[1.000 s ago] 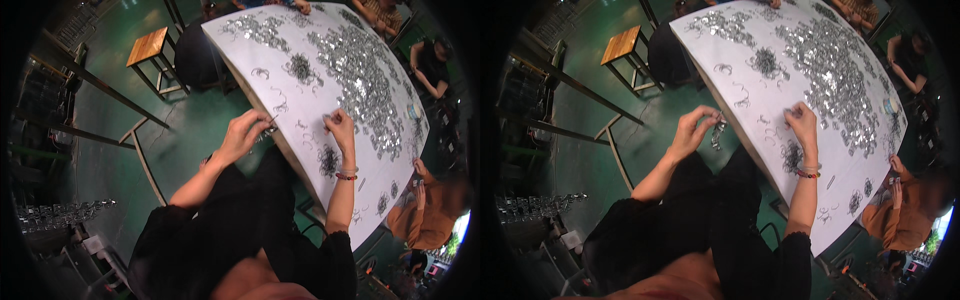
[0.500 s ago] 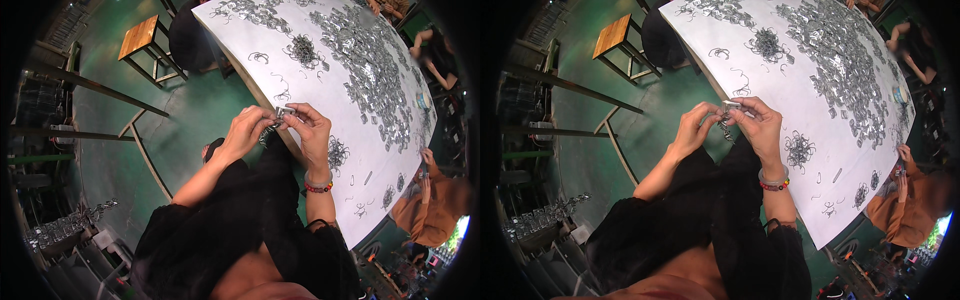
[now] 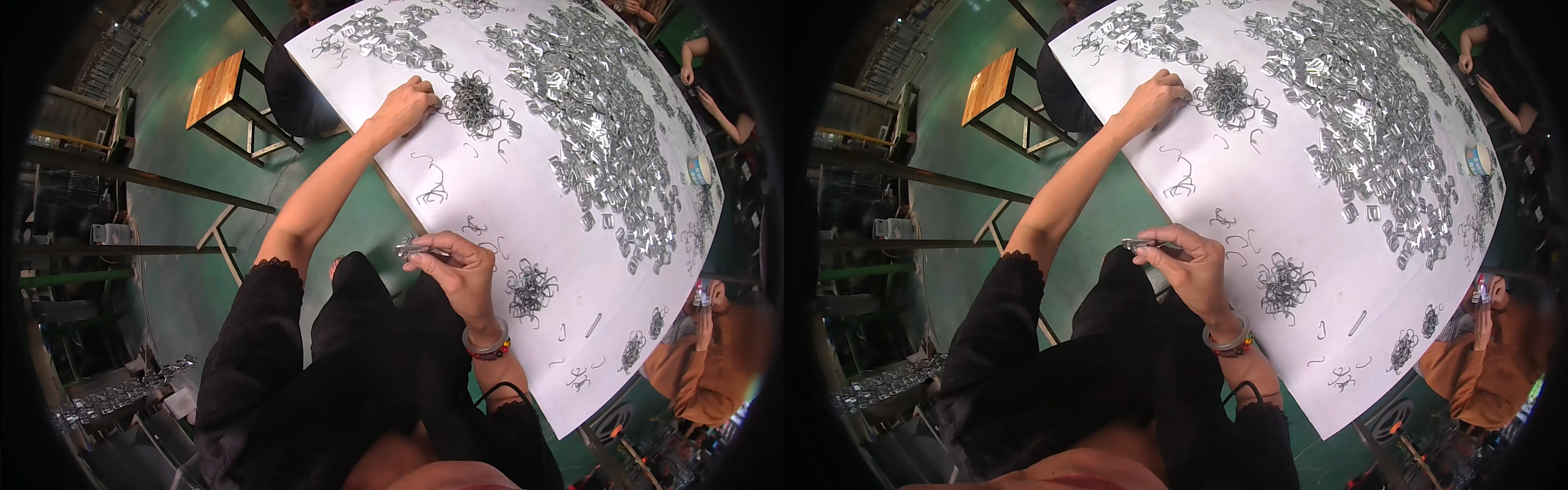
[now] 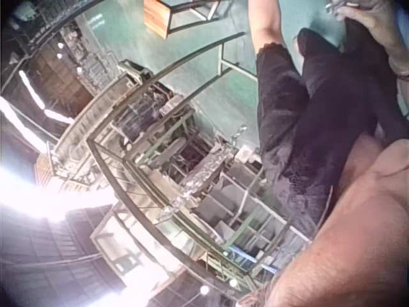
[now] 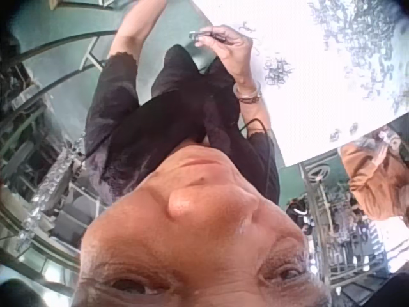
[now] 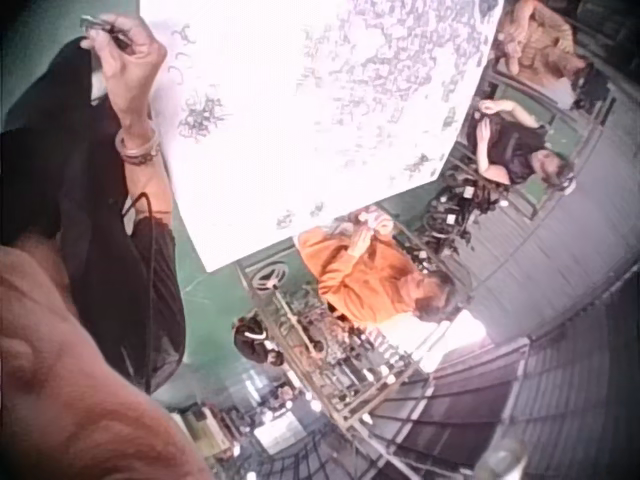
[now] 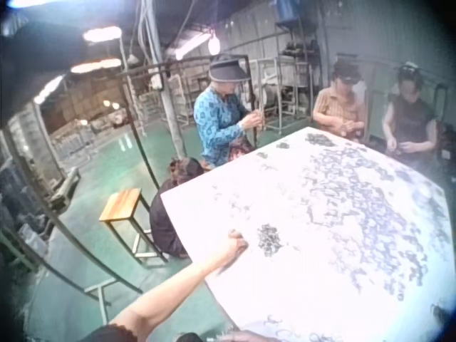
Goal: The person picks small metal clips and rectangular pieces from a table and links them together by hand. They repeatedly reach for parts, connect them into a chain, and place the assembled chain onto a nearby metal rack.
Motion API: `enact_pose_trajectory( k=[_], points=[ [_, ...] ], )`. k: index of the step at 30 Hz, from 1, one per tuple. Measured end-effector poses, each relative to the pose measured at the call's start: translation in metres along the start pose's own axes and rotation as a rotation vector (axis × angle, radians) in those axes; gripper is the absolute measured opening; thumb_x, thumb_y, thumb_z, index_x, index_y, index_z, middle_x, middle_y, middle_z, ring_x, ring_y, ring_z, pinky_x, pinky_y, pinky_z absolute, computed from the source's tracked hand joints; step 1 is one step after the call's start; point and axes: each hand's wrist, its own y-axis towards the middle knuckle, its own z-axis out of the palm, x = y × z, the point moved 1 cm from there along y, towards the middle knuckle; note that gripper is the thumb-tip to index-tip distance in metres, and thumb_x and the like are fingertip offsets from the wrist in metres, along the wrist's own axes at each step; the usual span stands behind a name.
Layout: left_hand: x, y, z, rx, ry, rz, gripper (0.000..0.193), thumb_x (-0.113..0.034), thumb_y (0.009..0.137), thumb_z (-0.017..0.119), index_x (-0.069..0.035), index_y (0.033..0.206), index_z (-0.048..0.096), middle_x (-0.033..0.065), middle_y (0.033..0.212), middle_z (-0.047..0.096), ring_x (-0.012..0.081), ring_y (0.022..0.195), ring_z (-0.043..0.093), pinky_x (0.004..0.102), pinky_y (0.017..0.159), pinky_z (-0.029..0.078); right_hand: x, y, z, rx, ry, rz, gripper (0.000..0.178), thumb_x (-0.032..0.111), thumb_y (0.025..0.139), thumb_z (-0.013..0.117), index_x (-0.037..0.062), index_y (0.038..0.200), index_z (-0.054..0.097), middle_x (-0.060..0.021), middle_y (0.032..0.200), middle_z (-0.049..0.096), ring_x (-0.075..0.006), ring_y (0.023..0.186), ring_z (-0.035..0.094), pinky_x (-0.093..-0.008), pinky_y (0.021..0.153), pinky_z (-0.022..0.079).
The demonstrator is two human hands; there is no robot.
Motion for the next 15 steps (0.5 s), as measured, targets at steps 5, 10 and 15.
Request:
enact_pose_trajectory(
  k=[5,10,15],
  points=[
    [-0.013,-0.005,-0.004,-0.062,0.120,0.015,0.011,-0.014,0.081,0.060,-0.006,0.086,0.066,0.0091,0.083,0.058,0.0256,0.088,0.056,0.0378,0.075,0.050,0.005,-0.001,-0.001,-0.032,-0.050,-0.028,0.014,-0.010,0.081,0.062,-0.0080,0.095,0.064,-0.0133,0.085,0.067,-0.0168,0.074,0.066,-0.0258,0.069,0.055],
    [-0.097,-0.058,-0.091,-0.046,-0.585,-0.452,0.015,-0.014,0.087,0.061,-0.001,0.094,0.063,0.0095,0.086,0.066,0.0180,0.077,0.062,0.0287,0.072,0.049,-0.006,0.000,0.002,-0.130,-0.118,-0.097,0.019,-0.004,0.083,0.063,-0.0070,0.102,0.064,-0.0124,0.088,0.068,-0.0148,0.074,0.066,-0.0228,0.069,0.052],
    [-0.168,-0.134,-0.139,-0.260,-1.005,-0.408,0.014,-0.010,0.085,0.066,0.000,0.094,0.062,0.0065,0.099,0.062,0.0122,0.088,0.057,0.0269,0.077,0.047,-0.011,-0.005,0.011,-0.230,0.097,-0.164,0.021,-0.007,0.081,0.063,-0.0111,0.102,0.060,-0.0160,0.090,0.067,-0.0182,0.074,0.066,-0.0246,0.069,0.054]
  ],
)
